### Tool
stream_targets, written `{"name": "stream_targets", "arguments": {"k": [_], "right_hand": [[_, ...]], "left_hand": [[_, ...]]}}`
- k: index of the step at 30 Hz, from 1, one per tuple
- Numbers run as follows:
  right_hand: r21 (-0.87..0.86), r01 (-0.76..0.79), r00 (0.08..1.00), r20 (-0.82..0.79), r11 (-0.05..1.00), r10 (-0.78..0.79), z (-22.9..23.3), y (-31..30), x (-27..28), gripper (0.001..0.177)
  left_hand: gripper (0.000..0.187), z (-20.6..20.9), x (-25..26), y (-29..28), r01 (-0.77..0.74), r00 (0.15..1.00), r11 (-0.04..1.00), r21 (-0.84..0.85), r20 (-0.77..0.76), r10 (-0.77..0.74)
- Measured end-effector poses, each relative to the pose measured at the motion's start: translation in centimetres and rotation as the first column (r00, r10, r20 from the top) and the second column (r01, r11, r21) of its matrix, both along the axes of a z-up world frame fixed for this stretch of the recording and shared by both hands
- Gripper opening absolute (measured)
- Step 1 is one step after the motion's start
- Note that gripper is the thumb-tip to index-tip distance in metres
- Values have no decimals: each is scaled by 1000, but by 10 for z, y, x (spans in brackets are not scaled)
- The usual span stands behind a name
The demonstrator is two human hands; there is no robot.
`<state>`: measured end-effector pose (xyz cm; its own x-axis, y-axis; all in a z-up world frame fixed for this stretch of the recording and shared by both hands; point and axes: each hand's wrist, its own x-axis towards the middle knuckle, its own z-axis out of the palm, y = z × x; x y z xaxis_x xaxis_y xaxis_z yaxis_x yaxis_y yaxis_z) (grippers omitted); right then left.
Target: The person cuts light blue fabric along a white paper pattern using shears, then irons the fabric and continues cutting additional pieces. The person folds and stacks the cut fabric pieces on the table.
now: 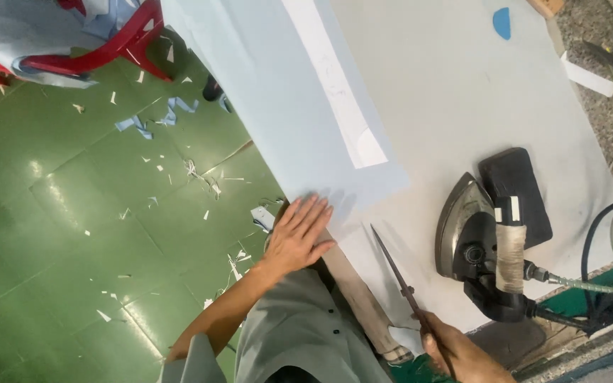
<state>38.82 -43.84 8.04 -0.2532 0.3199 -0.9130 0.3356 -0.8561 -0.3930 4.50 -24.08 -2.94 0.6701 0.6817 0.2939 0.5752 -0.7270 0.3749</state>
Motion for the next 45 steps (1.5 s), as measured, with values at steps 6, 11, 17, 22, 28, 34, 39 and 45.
{"name": "stream_targets", "arguments": {"k": [6, 11, 17, 22, 28, 34, 39, 45], "right_hand": [[14, 33, 990, -141, 999, -31, -26, 51, -11, 63], [47, -19, 995, -94, 999, 23, -39, 69, -24, 83], [32, 14, 996, -84, 999, -11, -40, 74, -34, 86], [104, -6, 999, -53, 995, 11, -45, 71, -34, 88], [86, 44, 997, -67, 995, -38, -46, 69, -33, 88], [81, 12, 1000, -15, 997, -10, -49, 66, -33, 71], [36, -8, 999, -36, 999, 10, -36, 78, -34, 73], [-14, -1, 996, -87, 1000, 0, -30, 98, -40, 91]], "left_hand": [[76, 6, 43, 33, -317, 946, 937, -150, -117, 301], [84, -14, 50, 36, -352, 932, 928, -121, -139, 335], [85, -19, 49, 35, -353, 931, 928, -115, -143, 337], [86, -22, 48, 34, -352, 931, 927, -128, -150, 333], [85, -23, 48, 34, -356, 931, 927, -117, -125, 342], [85, -21, 48, 34, -352, 934, 928, -124, -117, 338], [86, -25, 47, 33, -347, 935, 928, -137, -124, 332], [85, -24, 48, 34, -353, 933, 928, -121, -128, 338]]}}
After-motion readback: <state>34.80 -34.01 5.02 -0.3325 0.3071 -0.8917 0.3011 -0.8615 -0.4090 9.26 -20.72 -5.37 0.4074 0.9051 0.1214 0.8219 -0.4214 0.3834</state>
